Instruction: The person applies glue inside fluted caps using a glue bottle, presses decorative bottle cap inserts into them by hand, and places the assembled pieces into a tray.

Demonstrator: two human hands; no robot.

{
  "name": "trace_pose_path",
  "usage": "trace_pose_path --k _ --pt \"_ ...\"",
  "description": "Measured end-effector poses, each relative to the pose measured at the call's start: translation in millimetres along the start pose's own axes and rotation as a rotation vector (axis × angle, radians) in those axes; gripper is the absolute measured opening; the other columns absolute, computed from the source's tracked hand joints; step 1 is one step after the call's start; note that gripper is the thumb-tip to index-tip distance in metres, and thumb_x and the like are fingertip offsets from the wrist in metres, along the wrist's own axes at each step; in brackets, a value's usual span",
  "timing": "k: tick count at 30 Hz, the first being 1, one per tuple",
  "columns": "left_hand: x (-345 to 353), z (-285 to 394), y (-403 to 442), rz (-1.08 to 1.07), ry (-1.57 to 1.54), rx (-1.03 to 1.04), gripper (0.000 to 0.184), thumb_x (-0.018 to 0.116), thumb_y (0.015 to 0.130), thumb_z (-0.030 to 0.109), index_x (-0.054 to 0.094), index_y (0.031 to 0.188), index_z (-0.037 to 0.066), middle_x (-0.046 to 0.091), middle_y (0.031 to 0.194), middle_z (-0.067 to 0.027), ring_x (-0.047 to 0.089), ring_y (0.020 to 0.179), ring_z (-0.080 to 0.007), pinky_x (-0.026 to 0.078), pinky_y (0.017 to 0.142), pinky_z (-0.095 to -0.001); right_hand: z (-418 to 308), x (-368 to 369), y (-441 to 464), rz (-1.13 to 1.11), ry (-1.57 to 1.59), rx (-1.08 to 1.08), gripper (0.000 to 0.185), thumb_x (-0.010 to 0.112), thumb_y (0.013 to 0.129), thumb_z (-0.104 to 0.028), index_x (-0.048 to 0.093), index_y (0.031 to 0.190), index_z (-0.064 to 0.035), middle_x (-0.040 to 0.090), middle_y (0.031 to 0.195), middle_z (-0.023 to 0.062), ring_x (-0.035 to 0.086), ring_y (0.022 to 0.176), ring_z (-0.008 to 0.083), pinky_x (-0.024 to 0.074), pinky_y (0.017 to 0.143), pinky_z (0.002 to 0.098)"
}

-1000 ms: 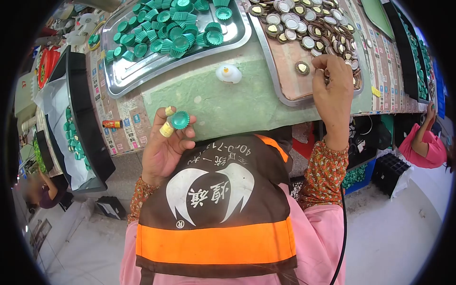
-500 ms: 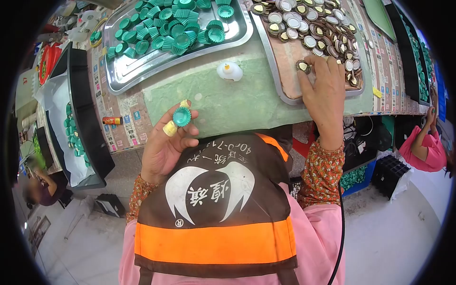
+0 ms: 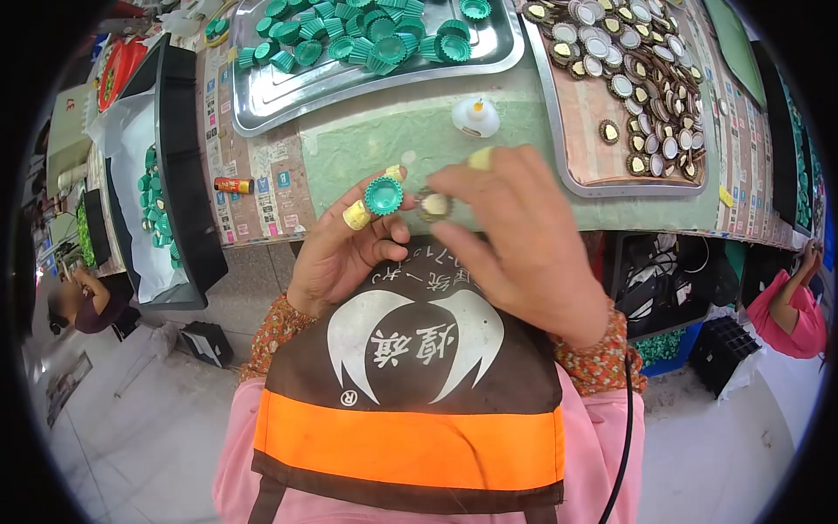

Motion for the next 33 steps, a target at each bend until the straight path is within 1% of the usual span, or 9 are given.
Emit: trace_pose_path --k 2,3,6,9,12,15,33 --pt "-2.0 -3.2 -1.4 0.003 -0.010 0.003 0.064 0.060 0.101 0.024 0.033 0.152 -0.003 0.057 0.131 -0.0169 0.066 0.101 -0.0223 0.064 0.084 -0.0324 -2.9 14.1 4.3 -0.001 -0.010 -0.025 0.046 0.077 0.074 -0.001 0.062 0.117 -0.0031 0.057 0.098 0.0142 0.054 0.088 0.0347 0.0461 0.076 0.0414" --pt "-2.5 -4.2 -2.5 0.005 -0.016 0.005 0.063 0.060 0.102 0.024 0.033 0.152 -0.003 0.057 0.131 -0.0167 0.066 0.101 -0.0222 0.064 0.084 -0.0323 -5.5 18.5 6.3 0.005 -0.033 -0.031 0.045 0.076 0.073 0.000 0.061 0.115 -0.0012 0.055 0.095 0.0139 0.053 0.087 0.0344 0.0461 0.075 0.0423" --pt "-1.9 -4.2 -4.4 0.013 0.000 0.013 0.063 0.060 0.101 0.022 0.034 0.152 -0.003 0.057 0.131 -0.0158 0.067 0.102 -0.0221 0.064 0.084 -0.0325 -10.0 25.8 10.1 -0.001 -0.064 0.005 0.043 0.076 0.074 -0.001 0.062 0.114 -0.0009 0.054 0.094 0.0134 0.053 0.086 0.0334 0.0459 0.075 0.0415" --pt "-2.4 -4.9 -3.9 0.015 -0.019 0.006 0.061 0.062 0.100 0.019 0.035 0.151 -0.002 0.057 0.132 -0.0147 0.067 0.106 -0.0224 0.064 0.085 -0.0326 -12.4 32.0 10.8 -0.001 -0.059 0.009 0.043 0.075 0.074 -0.002 0.062 0.115 -0.0010 0.054 0.093 0.0131 0.053 0.085 0.0325 0.0451 0.074 0.0413" --pt "-1.0 -5.9 -4.9 0.028 -0.013 -0.008 0.053 0.059 0.101 0.015 0.040 0.148 0.002 0.059 0.127 -0.0103 0.065 0.107 -0.0183 0.062 0.087 -0.0324 -16.2 35.4 9.7 -0.037 -0.008 0.081 0.042 0.076 0.077 -0.003 0.063 0.117 -0.0026 0.058 0.095 0.0127 0.053 0.084 0.0333 0.0444 0.073 0.0424" --pt "0.1 -6.4 -3.4 0.019 -0.014 -0.012 0.051 0.060 0.101 0.012 0.041 0.147 0.002 0.060 0.127 -0.0096 0.065 0.109 -0.0173 0.062 0.087 -0.0320 -17.2 40.9 8.0 -0.046 -0.093 0.063 0.042 0.075 0.078 -0.004 0.063 0.118 -0.0015 0.056 0.094 0.0127 0.052 0.083 0.0325 0.0441 0.073 0.0421" --pt "-0.3 -8.1 -2.2 0.047 0.095 -0.009 0.049 0.060 0.100 0.009 0.042 0.145 0.003 0.059 0.132 -0.0109 0.065 0.112 -0.0171 0.061 0.089 -0.0315 -14.2 42.5 5.5 -0.063 -0.116 0.076 0.038 0.075 0.077 -0.005 0.064 0.113 -0.0003 0.057 0.093 0.0132 0.052 0.083 0.0325 0.0437 0.073 0.0420"
Point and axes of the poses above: each hand's wrist, its own y-axis towards the middle knuckle, its own x-axis out of the palm, z = x × y, the point moved 2 cm from there along y, towards the middle knuckle
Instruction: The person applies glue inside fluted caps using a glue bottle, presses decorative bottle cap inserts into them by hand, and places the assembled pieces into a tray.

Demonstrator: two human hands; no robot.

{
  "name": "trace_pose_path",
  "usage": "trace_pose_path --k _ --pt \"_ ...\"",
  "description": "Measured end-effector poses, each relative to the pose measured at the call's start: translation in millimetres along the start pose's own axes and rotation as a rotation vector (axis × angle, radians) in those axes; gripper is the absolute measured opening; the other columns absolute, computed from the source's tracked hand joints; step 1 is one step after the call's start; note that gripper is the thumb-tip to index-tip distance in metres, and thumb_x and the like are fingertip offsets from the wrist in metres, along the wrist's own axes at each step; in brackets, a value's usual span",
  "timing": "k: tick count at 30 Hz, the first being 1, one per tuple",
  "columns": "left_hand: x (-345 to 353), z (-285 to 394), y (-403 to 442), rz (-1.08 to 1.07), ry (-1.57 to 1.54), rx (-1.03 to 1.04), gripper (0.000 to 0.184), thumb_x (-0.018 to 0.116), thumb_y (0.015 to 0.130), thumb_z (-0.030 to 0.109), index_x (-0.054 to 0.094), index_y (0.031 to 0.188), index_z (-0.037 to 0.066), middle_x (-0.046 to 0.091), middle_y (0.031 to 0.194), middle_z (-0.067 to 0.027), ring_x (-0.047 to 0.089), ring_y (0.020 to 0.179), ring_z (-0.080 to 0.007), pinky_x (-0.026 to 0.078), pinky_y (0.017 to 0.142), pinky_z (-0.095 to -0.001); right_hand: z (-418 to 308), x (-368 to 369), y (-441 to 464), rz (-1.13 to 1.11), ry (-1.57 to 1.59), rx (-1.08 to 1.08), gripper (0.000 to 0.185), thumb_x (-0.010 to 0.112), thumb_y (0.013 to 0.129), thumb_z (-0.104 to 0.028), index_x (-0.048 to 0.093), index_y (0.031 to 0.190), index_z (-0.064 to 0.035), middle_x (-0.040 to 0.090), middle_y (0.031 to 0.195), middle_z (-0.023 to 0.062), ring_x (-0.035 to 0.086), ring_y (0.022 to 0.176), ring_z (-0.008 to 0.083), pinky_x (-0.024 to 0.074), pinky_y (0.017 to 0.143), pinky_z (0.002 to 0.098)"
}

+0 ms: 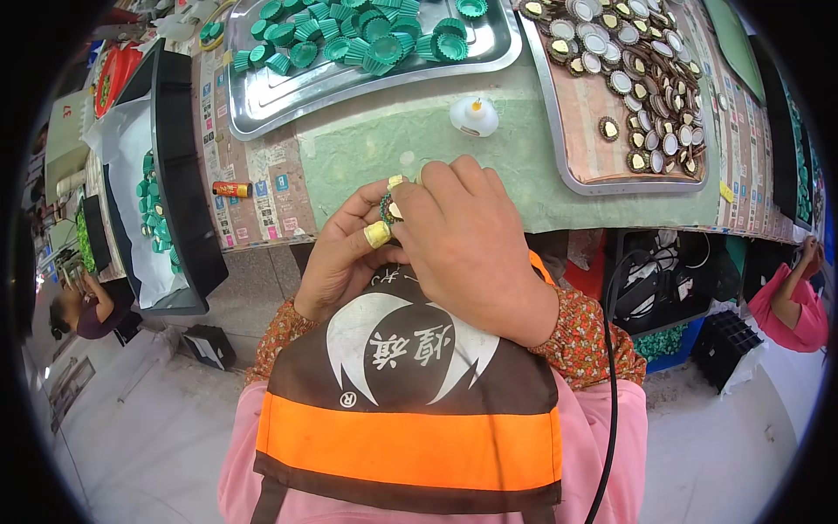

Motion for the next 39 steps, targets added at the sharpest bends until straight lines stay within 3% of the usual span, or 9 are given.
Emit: trace_pose_path --k 12,21,30,39 --pt "-5.6 -0.2 -2.4 0.038 0.123 -0.031 0.045 0.056 0.103 0.008 0.043 0.146 0.003 0.060 0.134 -0.0128 0.065 0.116 -0.0204 0.060 0.091 -0.0322 5.9 4.3 1.1 0.015 0.060 -0.019 0.032 0.076 0.076 -0.004 0.064 0.105 -0.0025 0.055 0.090 0.0128 0.051 0.080 0.0322 0.0432 0.072 0.0419" --pt "-5.3 -2.5 -1.3 0.127 0.234 -0.033 0.041 0.056 0.103 0.012 0.043 0.140 0.001 0.064 0.126 -0.0125 0.067 0.108 -0.0178 0.060 0.087 -0.0305 13.5 21.5 -3.8 0.039 0.114 -0.033 0.028 0.074 0.074 -0.004 0.060 0.098 -0.0048 0.051 0.091 0.0110 0.052 0.085 0.0312 0.0437 0.072 0.0415" --pt "-3.8 -0.2 1.7 0.137 0.183 0.024 0.032 0.053 0.102 0.013 0.046 0.131 0.000 0.067 0.121 -0.0160 0.069 0.105 -0.0187 0.060 0.082 -0.0285 22.8 33.7 -10.7 0.079 0.285 0.031 0.043 0.077 0.075 -0.005 0.063 0.116 -0.0042 0.051 0.091 0.0124 0.050 0.084 0.0335 0.0436 0.071 0.0422" --pt "0.5 5.3 1.1 0.129 0.293 -0.003 0.029 0.053 0.101 0.010 0.046 0.128 0.001 0.067 0.120 -0.0166 0.069 0.107 -0.0187 0.059 0.082 -0.0282 26.2 37.1 -10.2 0.093 0.297 -0.019 0.041 0.078 0.072 -0.001 0.062 0.109 -0.0030 0.051 0.089 0.0124 0.051 0.082 0.0333 0.0440 0.070 0.0424"
Point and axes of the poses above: each hand's wrist, its own y-axis towards the middle knuckle, its own x-axis out of the palm, z = x × y, the point moved 2 cm from there along y, towards the middle knuckle
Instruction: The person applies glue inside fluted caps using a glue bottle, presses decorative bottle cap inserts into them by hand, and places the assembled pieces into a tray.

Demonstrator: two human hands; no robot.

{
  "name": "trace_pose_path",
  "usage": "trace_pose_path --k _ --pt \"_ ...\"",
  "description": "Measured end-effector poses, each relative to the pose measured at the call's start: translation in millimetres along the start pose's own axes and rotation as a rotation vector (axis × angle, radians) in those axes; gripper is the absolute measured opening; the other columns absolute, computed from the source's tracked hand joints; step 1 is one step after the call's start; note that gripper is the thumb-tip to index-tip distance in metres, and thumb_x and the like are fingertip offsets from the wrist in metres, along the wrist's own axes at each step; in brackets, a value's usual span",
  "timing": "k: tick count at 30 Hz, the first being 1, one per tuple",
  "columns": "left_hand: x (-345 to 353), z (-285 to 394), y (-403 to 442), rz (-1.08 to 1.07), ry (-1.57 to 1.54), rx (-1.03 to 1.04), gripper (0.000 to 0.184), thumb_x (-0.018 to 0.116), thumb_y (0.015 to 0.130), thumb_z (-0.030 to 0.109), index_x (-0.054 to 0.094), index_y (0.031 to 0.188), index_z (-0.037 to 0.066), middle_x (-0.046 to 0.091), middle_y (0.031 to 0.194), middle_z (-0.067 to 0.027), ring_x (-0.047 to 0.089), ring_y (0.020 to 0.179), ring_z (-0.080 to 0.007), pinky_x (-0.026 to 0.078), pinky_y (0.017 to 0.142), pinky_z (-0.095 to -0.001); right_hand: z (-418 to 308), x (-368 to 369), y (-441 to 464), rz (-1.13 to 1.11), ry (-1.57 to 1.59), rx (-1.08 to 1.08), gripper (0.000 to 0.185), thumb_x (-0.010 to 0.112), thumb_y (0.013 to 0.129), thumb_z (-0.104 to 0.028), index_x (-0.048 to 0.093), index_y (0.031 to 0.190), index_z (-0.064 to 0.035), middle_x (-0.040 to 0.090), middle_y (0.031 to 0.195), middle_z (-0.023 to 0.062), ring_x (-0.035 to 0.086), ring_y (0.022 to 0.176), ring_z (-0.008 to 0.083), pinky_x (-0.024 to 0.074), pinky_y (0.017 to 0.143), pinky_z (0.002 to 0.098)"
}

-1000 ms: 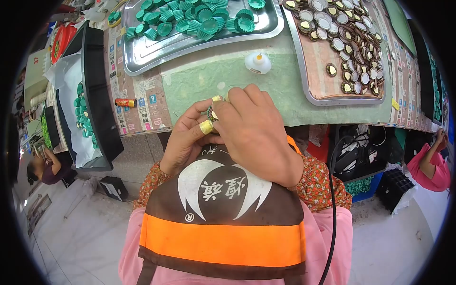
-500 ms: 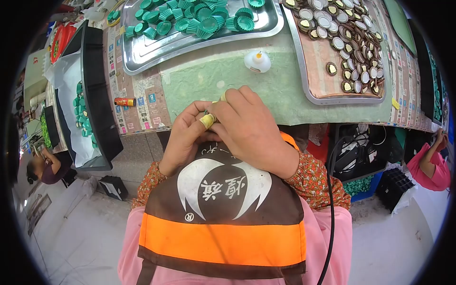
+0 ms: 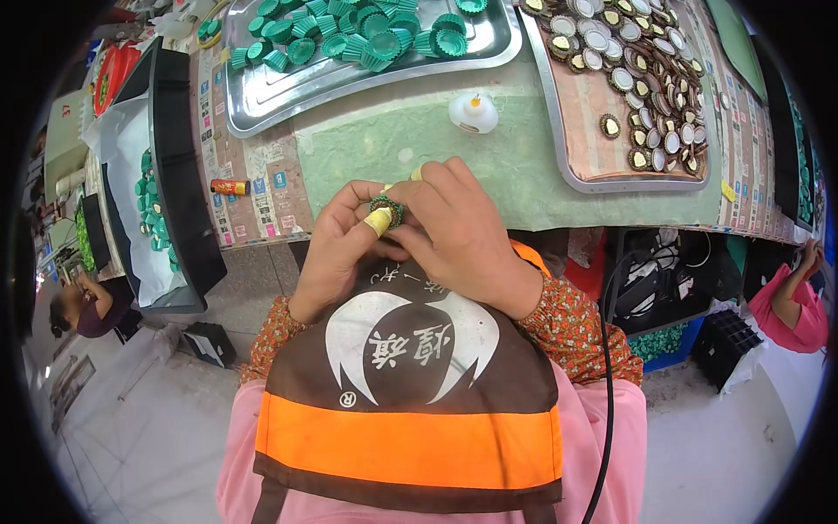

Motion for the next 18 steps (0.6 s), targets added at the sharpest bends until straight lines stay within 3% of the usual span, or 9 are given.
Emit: trace_pose_path --k 6,9,18 --pt "3.3 -5.7 0.4 0.062 0.086 0.065 0.030 0.057 0.096 0.000 0.045 0.125 -0.001 0.066 0.113 -0.0123 0.068 0.103 -0.0157 0.058 0.083 -0.0272 -1.8 1.0 0.7 0.004 -0.046 -0.053 0.041 0.078 0.067 -0.001 0.060 0.104 -0.0031 0.051 0.088 0.0118 0.050 0.079 0.0325 0.0439 0.067 0.0417" --pt "12.0 -10.3 0.0 0.157 0.108 0.169 0.027 0.053 0.095 0.000 0.048 0.121 0.000 0.066 0.104 -0.0088 0.065 0.088 -0.0086 0.055 0.075 -0.0246 -1.5 2.8 1.3 0.029 -0.057 -0.088 0.040 0.077 0.066 0.000 0.060 0.102 -0.0029 0.051 0.087 0.0116 0.051 0.078 0.0320 0.0439 0.067 0.0415" --pt "18.5 -14.3 -1.5 0.190 0.090 0.329 0.030 0.052 0.092 -0.002 0.048 0.122 0.000 0.063 0.105 -0.0064 0.059 0.090 -0.0053 0.052 0.075 -0.0228 -2.2 6.7 2.9 0.061 -0.057 -0.147 0.039 0.074 0.064 0.003 0.061 0.101 -0.0015 0.050 0.084 0.0111 0.051 0.076 0.0317 0.0437 0.065 0.0412"
Point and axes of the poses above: each hand's wrist, its own y-axis towards the middle knuckle, its own x-axis out of the palm, z = x × y, the point moved 2 cm from there along y, towards the middle knuckle
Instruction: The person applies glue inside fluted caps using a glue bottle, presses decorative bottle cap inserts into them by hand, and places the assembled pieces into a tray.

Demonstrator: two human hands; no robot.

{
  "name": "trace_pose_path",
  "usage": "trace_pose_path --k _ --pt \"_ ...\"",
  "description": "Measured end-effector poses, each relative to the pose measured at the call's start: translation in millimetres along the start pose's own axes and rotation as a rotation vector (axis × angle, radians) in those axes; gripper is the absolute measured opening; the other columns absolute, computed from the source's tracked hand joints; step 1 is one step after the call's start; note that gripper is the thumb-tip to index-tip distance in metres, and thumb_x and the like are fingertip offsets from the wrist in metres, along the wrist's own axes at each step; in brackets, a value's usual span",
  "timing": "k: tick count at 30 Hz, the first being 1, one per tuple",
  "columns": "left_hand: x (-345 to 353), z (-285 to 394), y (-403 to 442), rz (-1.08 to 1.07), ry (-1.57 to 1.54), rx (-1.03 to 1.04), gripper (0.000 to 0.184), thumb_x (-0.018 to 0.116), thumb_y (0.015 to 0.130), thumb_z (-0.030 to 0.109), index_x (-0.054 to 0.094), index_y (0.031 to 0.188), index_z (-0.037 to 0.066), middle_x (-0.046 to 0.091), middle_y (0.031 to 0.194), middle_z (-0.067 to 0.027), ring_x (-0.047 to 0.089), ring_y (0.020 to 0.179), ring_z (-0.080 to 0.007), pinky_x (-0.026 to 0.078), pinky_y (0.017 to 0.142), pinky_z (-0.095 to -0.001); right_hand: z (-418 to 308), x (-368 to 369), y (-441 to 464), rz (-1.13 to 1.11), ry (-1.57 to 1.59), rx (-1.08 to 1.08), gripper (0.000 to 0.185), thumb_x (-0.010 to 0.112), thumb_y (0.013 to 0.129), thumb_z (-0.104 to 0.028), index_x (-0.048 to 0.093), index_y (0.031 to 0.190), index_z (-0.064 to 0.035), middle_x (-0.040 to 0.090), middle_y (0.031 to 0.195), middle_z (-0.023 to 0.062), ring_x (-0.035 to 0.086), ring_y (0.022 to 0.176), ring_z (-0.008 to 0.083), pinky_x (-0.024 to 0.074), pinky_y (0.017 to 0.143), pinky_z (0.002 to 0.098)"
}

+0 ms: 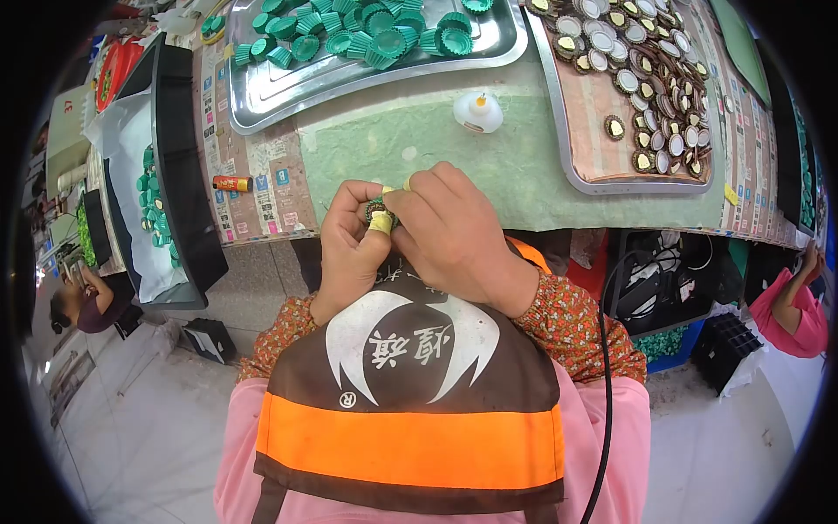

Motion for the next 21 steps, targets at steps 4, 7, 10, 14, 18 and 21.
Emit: trace_pose_path --k 4,7,10,14,18,21 --pt "-2.3 4.6 0.4 -0.033 -0.123 -0.142 0.030 0.052 0.094 0.001 0.046 0.124 0.000 0.064 0.109 -0.0107 0.064 0.092 -0.0105 0.055 0.075 -0.0248 2.6 -1.1 -1.1 0.016 0.017 0.009 0.040 0.075 0.064 0.003 0.061 0.101 -0.0017 0.051 0.084 0.0113 0.051 0.075 0.0316 0.0436 0.064 0.0418" --pt "-11.2 -0.5 3.0 -0.083 -0.109 -0.174 0.031 0.053 0.099 0.005 0.043 0.128 0.001 0.065 0.114 -0.0158 0.068 0.098 -0.0168 0.058 0.077 -0.0270 6.1 -0.6 -2.2 0.031 0.017 0.016 0.040 0.076 0.064 0.002 0.062 0.102 -0.0020 0.052 0.085 0.0117 0.051 0.075 0.0320 0.0441 0.065 0.0417" --pt "-9.3 -0.6 2.2 -0.064 -0.144 -0.189 0.033 0.052 0.099 0.006 0.043 0.130 0.000 0.065 0.115 -0.0150 0.069 0.096 -0.0169 0.060 0.076 -0.0283 7.4 0.7 -3.2 0.039 0.029 0.018 0.041 0.077 0.065 0.000 0.062 0.103 -0.0021 0.053 0.087 0.0121 0.053 0.077 0.0324 0.0449 0.066 0.0412" --pt "-9.1 -2.1 1.9 -0.043 -0.184 -0.201 0.034 0.051 0.097 0.005 0.045 0.130 -0.002 0.065 0.112 -0.0124 0.069 0.094 -0.0160 0.062 0.076 -0.0296 7.1 0.8 -5.2 0.029 0.004 0.008 0.043 0.077 0.064 0.000 0.062 0.104 -0.0015 0.054 0.087 0.0123 0.054 0.077 0.0323 0.0456 0.066 0.0412" --pt "-9.7 -3.3 1.2 -0.065 -0.181 -0.184 0.030 0.053 0.098 0.004 0.044 0.127 0.001 0.064 0.115 -0.0122 0.066 0.095 -0.0139 0.058 0.075 -0.0267 6.4 3.3 -5.6 0.072 -0.021 -0.069 0.044 0.078 0.064 -0.001 0.063 0.106 -0.0002 0.054 0.086 0.0119 0.054 0.076 0.0314 0.0463 0.064 0.0413" --pt "-5.0 -0.6 -0.4 -0.047 -0.167 -0.129 0.030 0.052 0.095 0.001 0.045 0.124 0.001 0.062 0.111 -0.0095 0.062 0.093 -0.0105 0.055 0.077 -0.0256 5.8 2.8 -6.1 0.052 -0.053 -0.104 0.046 0.078 0.063 -0.003 0.064 0.107 0.0010 0.055 0.086 0.0113 0.055 0.075 0.0307 0.0469 0.063 0.0408"
Point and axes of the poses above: each hand's wrist, its own y-axis towards the middle knuckle, its own x-axis out of the palm, z = x × y, the point moved 2 cm from there along y, towards the middle knuckle
